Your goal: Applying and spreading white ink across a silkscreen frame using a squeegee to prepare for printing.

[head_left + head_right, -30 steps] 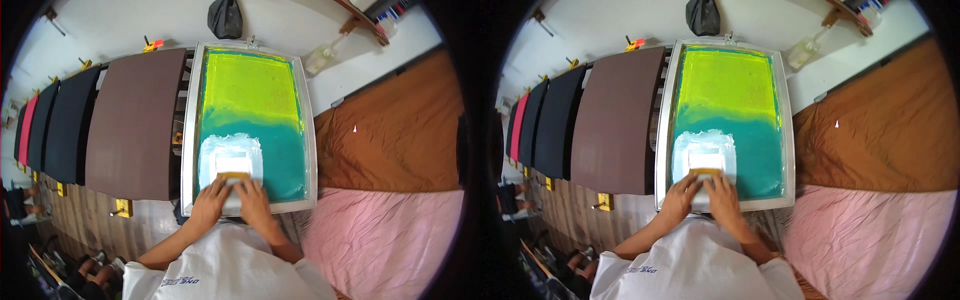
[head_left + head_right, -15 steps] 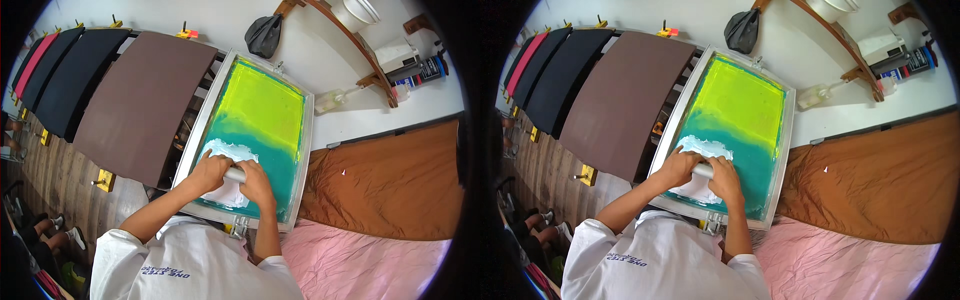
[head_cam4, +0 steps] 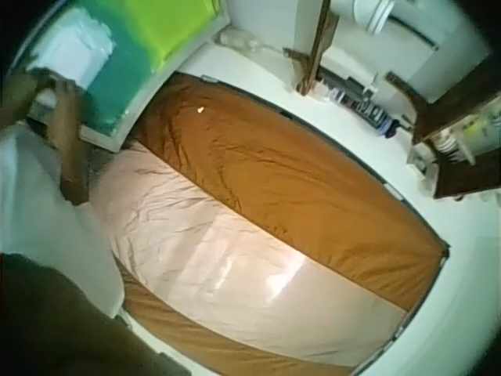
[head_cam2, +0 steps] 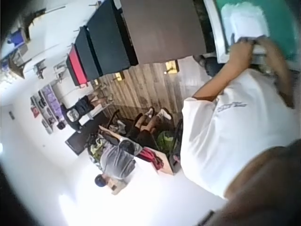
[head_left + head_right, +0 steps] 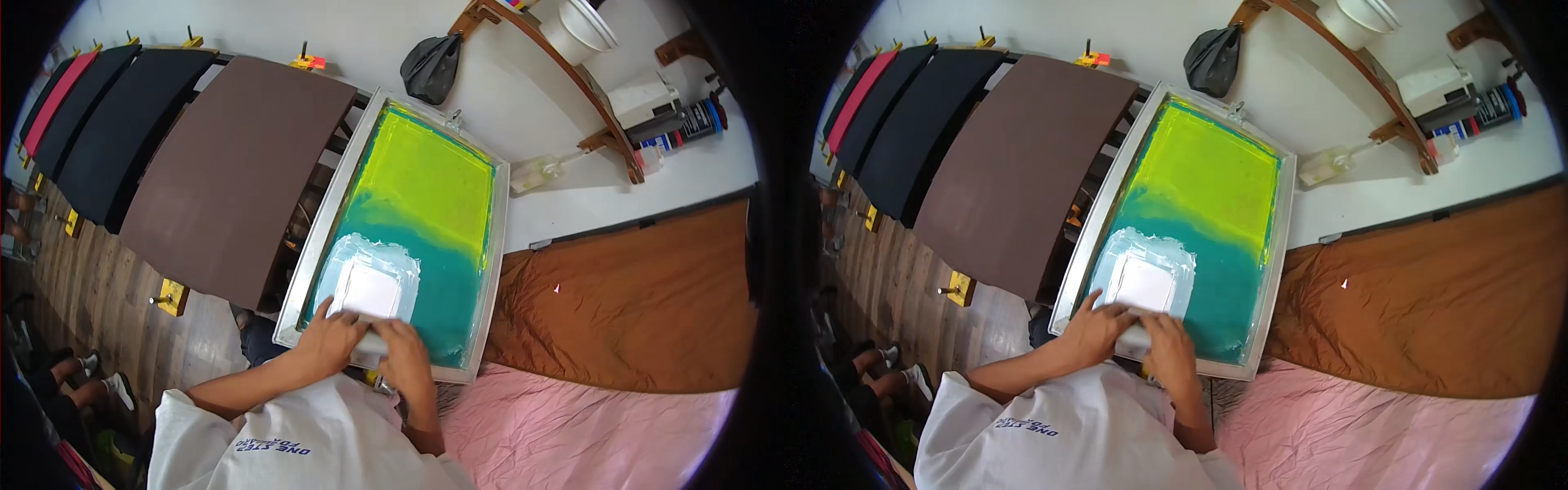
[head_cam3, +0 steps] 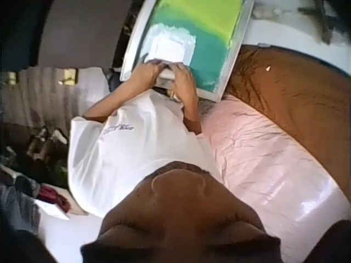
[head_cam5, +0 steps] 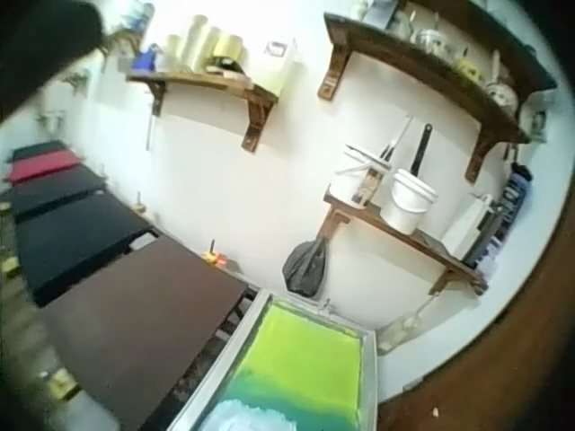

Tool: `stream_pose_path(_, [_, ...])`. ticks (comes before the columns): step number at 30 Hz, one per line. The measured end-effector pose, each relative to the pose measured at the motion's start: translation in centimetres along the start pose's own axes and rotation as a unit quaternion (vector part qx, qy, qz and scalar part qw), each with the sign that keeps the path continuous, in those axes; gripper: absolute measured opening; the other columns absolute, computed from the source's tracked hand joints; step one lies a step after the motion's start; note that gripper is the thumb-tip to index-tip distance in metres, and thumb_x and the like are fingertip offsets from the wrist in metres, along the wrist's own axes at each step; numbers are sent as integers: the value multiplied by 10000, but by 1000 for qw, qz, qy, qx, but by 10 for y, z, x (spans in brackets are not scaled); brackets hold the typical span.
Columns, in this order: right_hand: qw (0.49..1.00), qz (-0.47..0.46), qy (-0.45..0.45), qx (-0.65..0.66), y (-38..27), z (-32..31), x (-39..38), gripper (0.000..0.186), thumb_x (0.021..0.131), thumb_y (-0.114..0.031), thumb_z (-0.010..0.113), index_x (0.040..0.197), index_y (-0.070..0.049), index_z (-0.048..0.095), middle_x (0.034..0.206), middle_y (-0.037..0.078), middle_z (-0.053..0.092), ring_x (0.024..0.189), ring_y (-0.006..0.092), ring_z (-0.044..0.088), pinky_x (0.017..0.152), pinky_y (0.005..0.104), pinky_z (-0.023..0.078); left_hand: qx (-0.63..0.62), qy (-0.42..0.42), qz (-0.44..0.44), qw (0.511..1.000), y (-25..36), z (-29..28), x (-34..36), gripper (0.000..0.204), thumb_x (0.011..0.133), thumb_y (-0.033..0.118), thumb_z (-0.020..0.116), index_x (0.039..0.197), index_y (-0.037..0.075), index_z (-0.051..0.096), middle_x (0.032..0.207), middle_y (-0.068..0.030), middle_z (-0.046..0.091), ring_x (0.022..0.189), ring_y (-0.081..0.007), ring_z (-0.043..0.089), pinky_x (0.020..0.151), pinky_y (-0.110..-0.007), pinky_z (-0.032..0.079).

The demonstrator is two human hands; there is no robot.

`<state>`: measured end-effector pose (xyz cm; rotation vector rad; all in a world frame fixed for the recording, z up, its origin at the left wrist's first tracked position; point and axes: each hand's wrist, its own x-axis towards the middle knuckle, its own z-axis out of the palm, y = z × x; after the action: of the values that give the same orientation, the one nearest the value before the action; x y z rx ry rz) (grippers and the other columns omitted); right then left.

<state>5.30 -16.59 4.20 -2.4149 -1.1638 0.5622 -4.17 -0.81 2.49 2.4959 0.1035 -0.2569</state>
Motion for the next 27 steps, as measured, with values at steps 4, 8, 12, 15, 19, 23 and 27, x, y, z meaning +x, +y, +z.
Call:
stream_pose_path(4, [994, -22, 97, -36, 7, -4, 40, 596, 644, 130, 581, 1215, -40, 601, 1199, 165, 592, 1099, 376, 562, 932, 442, 483, 0, 139, 6, 990, -14, -1, 34, 560, 719, -78, 580, 1257, 74, 602, 1303, -154, 591, 1266, -284, 536, 1138, -540, 296])
stream_pose_path(8, [992, 0, 114, -51, 15, 26, 31, 610, 641, 136, 614, 1234, -8, 594, 1316, 175, 540, 1219, 375, 501, 1017, 424, 443, 6, 168, 41, 985, -33, 32, 36, 586, 736, -70, 583, 1305, 69, 572, 1362, -164, 560, 1322, -300, 491, 1142, -531, 299])
stream_pose_path(12, [999, 28, 40, -8, 6, 7, 24, 597, 655, 127, 603, 1237, -9, 599, 1280, 170, 570, 1188, 369, 530, 1004, 425, 454, -22, 56, 21, 998, -18, 4, 25, 619, 718, -79, 598, 1317, 75, 572, 1354, -164, 569, 1286, -308, 526, 1131, -524, 323])
stream_pose_path(15, [993, 18, 108, -35, 0, 5, 31, 573, 660, 132, 590, 1213, -18, 613, 1239, 167, 594, 1171, 362, 547, 988, 426, 464, -1, 114, 30, 993, -22, 7, 31, 605, 713, -87, 598, 1297, 70, 586, 1350, -166, 573, 1293, -309, 515, 1121, -522, 332])
stream_pose_path(19, [990, 12, 135, -42, 4, 16, 32, 569, 659, 130, 591, 1207, -22, 615, 1220, 163, 600, 1169, 362, 549, 982, 431, 466, -29, 126, 35, 991, -29, 16, 31, 608, 705, -94, 605, 1291, 65, 587, 1356, -159, 568, 1294, -309, 510, 1113, -507, 348])
stream_pose_path(23, [999, 43, 1, -8, 6, 2, 28, 572, 677, 114, 606, 1230, -32, 600, 1279, 145, 566, 1198, 357, 529, 967, 439, 470, -38, 85, 26, 995, -18, 3, 26, 649, 673, -103, 630, 1300, 59, 583, 1328, -157, 581, 1274, -320, 523, 1107, -501, 363])
stream_pose_path(27, [993, 27, 106, -33, 5, 14, 29, 558, 684, 118, 595, 1222, -26, 613, 1275, 154, 572, 1173, 364, 543, 955, 440, 477, -43, 153, 37, 986, -23, 12, 31, 664, 654, -119, 624, 1294, 54, 592, 1321, -165, 590, 1261, -326, 533, 1101, -510, 366])
